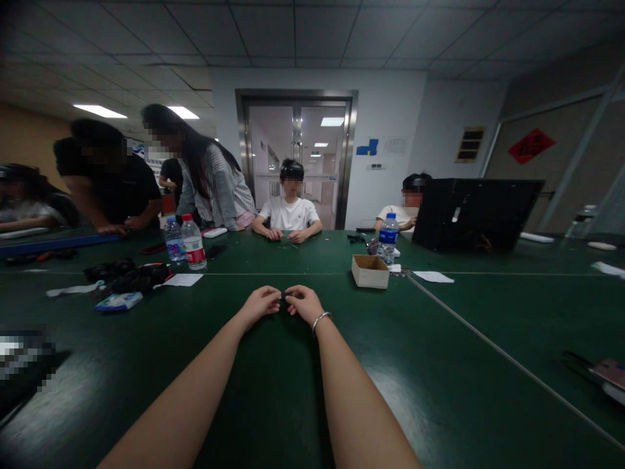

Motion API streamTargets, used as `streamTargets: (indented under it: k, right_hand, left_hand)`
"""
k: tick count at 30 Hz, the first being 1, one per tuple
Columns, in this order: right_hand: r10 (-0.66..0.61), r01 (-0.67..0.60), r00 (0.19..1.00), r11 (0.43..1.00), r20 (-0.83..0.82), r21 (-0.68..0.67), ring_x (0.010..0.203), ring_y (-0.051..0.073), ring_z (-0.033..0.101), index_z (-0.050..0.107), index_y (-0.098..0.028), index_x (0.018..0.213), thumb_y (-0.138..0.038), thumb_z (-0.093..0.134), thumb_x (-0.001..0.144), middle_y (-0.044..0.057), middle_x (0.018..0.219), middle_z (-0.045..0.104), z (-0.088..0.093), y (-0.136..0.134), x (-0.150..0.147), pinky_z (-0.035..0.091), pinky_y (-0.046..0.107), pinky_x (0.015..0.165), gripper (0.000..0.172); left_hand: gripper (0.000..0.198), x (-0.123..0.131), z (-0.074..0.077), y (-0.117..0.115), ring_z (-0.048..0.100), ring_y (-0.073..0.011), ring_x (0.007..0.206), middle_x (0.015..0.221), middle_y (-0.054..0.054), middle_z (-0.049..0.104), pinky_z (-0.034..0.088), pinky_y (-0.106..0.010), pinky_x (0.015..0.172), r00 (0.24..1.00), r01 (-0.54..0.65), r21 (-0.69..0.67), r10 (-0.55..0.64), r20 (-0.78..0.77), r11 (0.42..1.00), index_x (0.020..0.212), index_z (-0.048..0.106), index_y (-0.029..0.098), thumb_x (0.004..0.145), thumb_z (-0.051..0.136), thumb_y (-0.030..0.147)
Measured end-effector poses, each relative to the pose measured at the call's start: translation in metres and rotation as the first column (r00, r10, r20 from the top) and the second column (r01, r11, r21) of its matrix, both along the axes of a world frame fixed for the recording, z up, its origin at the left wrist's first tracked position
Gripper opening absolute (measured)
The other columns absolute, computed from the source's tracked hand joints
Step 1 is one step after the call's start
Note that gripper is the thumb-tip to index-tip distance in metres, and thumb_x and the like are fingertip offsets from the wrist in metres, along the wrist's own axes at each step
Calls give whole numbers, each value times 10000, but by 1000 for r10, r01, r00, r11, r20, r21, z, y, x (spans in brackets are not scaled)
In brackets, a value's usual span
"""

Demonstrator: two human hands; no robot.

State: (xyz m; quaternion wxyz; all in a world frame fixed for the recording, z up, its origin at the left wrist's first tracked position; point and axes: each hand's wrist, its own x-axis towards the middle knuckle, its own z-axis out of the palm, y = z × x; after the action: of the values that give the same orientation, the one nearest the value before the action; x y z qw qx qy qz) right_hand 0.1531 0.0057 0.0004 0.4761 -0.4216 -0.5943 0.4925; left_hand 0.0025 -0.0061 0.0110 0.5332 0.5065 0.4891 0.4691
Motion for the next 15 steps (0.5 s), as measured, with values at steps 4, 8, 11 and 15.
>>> streamTargets:
  k: [4, 8, 11, 15]
  right_hand:
    - [26, -26, 1000, 1000, 7, 5, 428, 61, 543, 595, -109, 866, -32, 561, 723, -45, 589, 527, 1, 0, 0, 456, 145, 403, 167]
    - [26, -26, 1000, 1000, 11, 4, 433, 62, 547, 595, -109, 874, -46, 567, 732, -39, 591, 532, 0, 1, 0, 456, 142, 403, 158]
    - [8, -8, 1000, 1000, 1, -7, 434, 67, 551, 585, -109, 873, -50, 559, 748, -40, 579, 526, -1, 2, 1, 460, 142, 400, 140]
    - [1, -1, 1000, 1000, -23, -23, 448, 73, 561, 583, -108, 874, -47, 562, 751, -33, 587, 531, -1, 1, 1, 468, 146, 406, 139]
  left_hand:
    - [235, 0, -4, 4, 521, -76, 492, 586, -1, 523, 453, -178, 491, 993, 11, 35, -7, -121, 999, 802, 550, 113, 807, 526, 347]
    - [372, 0, -7, 5, 528, -97, 479, 581, -13, 536, 450, -200, 474, 980, 20, 80, -4, -197, 997, 843, 546, 127, 815, 450, 486]
    - [351, 0, -5, 3, 570, -112, 540, 701, -32, 567, 483, -223, 509, 991, 5, 50, 1, -132, 999, 944, 527, 152, 780, 532, 462]
    - [308, -3, -3, 1, 598, -119, 631, 825, -57, 580, 500, -220, 557, 997, 41, 42, -38, -73, 998, 957, 532, 155, 719, 660, 303]
